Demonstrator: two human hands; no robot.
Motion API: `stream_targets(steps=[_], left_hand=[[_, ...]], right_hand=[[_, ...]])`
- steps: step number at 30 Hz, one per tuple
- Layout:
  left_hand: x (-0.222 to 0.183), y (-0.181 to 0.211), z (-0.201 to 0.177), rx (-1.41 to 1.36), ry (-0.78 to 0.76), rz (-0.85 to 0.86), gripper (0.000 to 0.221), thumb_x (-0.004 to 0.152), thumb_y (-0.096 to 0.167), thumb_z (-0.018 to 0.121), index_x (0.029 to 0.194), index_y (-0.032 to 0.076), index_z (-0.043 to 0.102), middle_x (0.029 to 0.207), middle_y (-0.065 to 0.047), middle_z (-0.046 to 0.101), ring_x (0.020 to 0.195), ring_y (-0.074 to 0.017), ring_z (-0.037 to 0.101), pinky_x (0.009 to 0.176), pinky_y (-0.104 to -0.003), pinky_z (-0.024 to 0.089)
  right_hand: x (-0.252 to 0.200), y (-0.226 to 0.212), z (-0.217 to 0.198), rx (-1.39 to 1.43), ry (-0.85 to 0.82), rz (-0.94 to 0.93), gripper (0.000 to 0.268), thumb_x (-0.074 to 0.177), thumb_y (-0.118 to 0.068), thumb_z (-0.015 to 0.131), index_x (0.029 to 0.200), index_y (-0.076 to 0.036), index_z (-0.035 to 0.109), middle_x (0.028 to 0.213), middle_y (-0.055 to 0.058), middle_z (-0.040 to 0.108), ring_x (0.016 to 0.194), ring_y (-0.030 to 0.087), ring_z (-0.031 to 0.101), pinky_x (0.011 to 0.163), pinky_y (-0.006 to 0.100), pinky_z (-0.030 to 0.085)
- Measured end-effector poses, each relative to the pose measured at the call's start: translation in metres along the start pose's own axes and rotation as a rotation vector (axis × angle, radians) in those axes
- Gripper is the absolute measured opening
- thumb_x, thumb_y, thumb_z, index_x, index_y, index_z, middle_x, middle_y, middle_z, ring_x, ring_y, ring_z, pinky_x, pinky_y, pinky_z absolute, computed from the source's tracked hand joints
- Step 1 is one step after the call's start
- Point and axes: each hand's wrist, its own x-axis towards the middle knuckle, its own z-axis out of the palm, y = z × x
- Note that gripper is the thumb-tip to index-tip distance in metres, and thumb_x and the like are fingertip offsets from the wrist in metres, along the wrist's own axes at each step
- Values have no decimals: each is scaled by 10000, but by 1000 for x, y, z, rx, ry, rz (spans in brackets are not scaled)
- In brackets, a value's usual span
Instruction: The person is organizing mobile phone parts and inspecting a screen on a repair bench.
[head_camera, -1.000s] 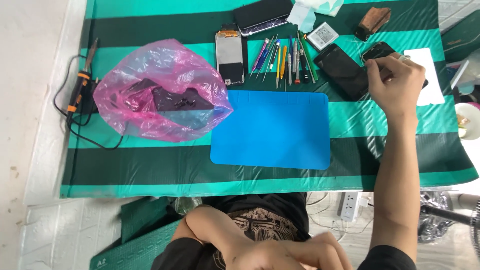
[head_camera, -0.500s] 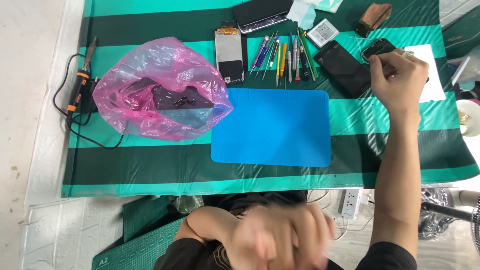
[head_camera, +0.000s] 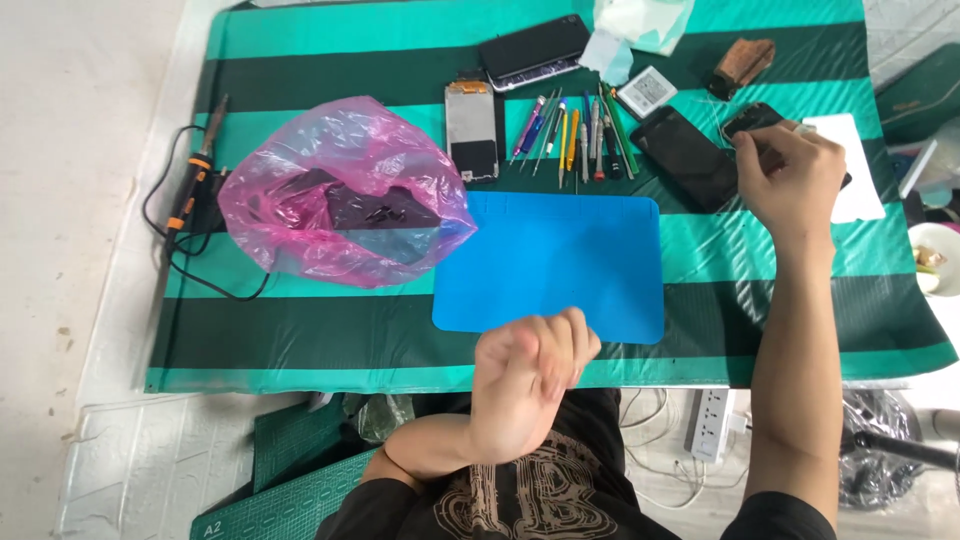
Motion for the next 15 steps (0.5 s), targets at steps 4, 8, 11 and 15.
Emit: stream_targets(steps=[4,8,11,15], left_hand=[[2,-7,-5,-10,72,-40,382,1044,326,509,714,142,560,585,31,472,667,-148,426,664,-307,314],[0,-6,-4,-10,60,-47,387,1053,311,492,718,128,558,613,10,479,686,-163,417,677,-319,322],[-3,-4,-6,-18,44,-89,426,1072,316,434,719,123,573,623,8,495,713,-161,433,694,-315,319],[-11,2,7,-46,-32,-103,240,1032,146,512,796,134,473,720,-8,440,737,-157,381,695,-314,357]], right_hand=[[-2,3,1,-16,-2,9,167,1142,16,801,976,27,820,773,96,670,697,218,604,693,362,461],[-3,3,1,-21,0,0,172,1140,12,805,969,31,817,788,106,689,698,225,620,687,365,476],[-4,5,1,-40,-3,-2,180,1142,-9,812,966,27,813,796,105,687,700,229,621,686,365,472],[-2,2,0,-28,-9,15,139,1128,7,805,993,37,821,807,114,693,704,228,632,671,355,463]])
